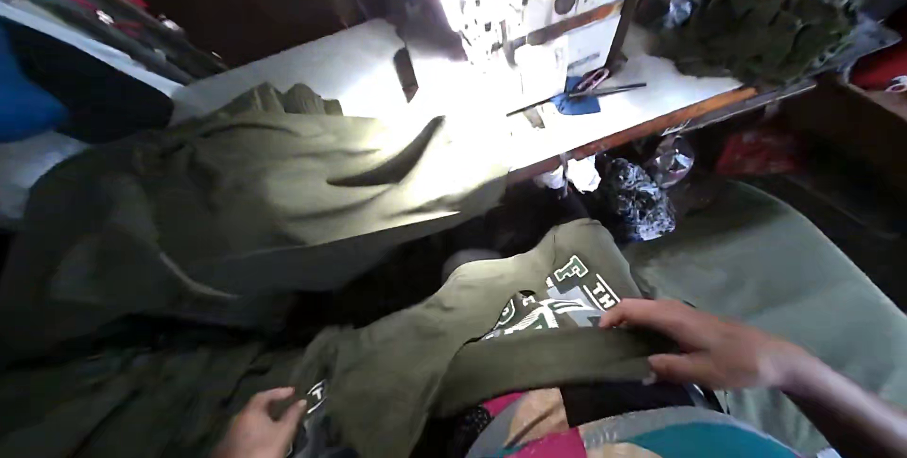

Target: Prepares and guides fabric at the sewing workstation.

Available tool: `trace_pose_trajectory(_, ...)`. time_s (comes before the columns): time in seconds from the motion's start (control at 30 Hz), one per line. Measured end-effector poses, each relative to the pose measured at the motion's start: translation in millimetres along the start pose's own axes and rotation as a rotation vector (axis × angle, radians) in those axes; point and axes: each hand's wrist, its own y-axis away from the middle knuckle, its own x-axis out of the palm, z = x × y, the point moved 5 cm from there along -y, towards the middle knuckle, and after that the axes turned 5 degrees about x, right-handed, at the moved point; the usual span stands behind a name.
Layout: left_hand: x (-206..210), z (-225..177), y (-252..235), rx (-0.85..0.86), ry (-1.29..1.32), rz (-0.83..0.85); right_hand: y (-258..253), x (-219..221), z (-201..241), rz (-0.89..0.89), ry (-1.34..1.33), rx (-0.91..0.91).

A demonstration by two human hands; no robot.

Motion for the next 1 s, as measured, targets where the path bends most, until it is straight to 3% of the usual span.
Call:
trace_pose_trajectory(0.03, 23.7, 22.6, -5.9, 0.212, 0.103, 0.040, 3.5, -5.0, -5.8, -0.015, -0.002, 0.035)
trace_pose_trajectory(0.07, 44.8, 20.6, -13.1, 0.305, 0.221, 0.081, 5.7, -11.3, -6.9, -0.036, 0.020, 0.035)
trace_pose_trajectory(0.13, 81.5, -49.1, -20.1, 0.419, 0.472, 0.193, 1.8, -25.5, 5.5, -0.094, 0.020, -0.046)
trace_pose_trajectory(0.23, 131.1, -181.0, -16.4, 0.739, 0.669, 0.549, -18.6, -55.5, 47.0, -0.200, 0.018, -0.235)
trace_pose_trajectory(0.3, 135.6, -219.5, -21.0, 0.895, 0.672, 0.565, -25.4, -81.5, 71.7, -0.315, 0.068, -0.318)
trace_pose_trajectory(0.37, 104.9, -215.2, -41.5, 0.946, 0.704, 0.320, -24.8, -106.6, 83.8, -0.372, 0.154, -0.340)
trace_pose_trajectory(0.47, 30.7, -176.9, -66.3, 0.931, 0.625, -0.111, -25.0, -119.5, 77.0, -0.288, 0.393, -0.264)
trace_pose_trajectory(0.53, -13.2, -154.1, -71.9, 0.893, 0.498, -0.224, -32.1, -120.1, 69.5, -0.289, 0.517, -0.212)
trace_pose_trajectory(0.6, -31.0, -137.9, -79.4, 0.824, 0.419, -0.186, -41.5, -127.8, 69.0, -0.365, 0.552, -0.220)
trace_pose_trajectory(0.7, 6.2, -118.3, -106.5, 0.707, 0.414, -0.115, -60.2, -147.6, 70.2, -0.542, 0.501, -0.251)
trace_pose_trajectory(0.8, 73.7, -117.0, -127.4, 0.571, 0.423, -0.066, -84.6, -168.1, 60.1, -0.640, 0.193, -0.185)
trace_pose_trajectory(0.9, 115.2, -160.2, -111.9, 0.671, 0.393, -0.101, -104.3, -179.6, 48.8, -0.759, -0.028, -0.064)
trace_pose_trajectory(1.0, 167.2, -179.9, -91.1, 0.713, 0.277, 0.063, -98.5, -190.0, 49.5, -0.886, 0.033, -0.095)
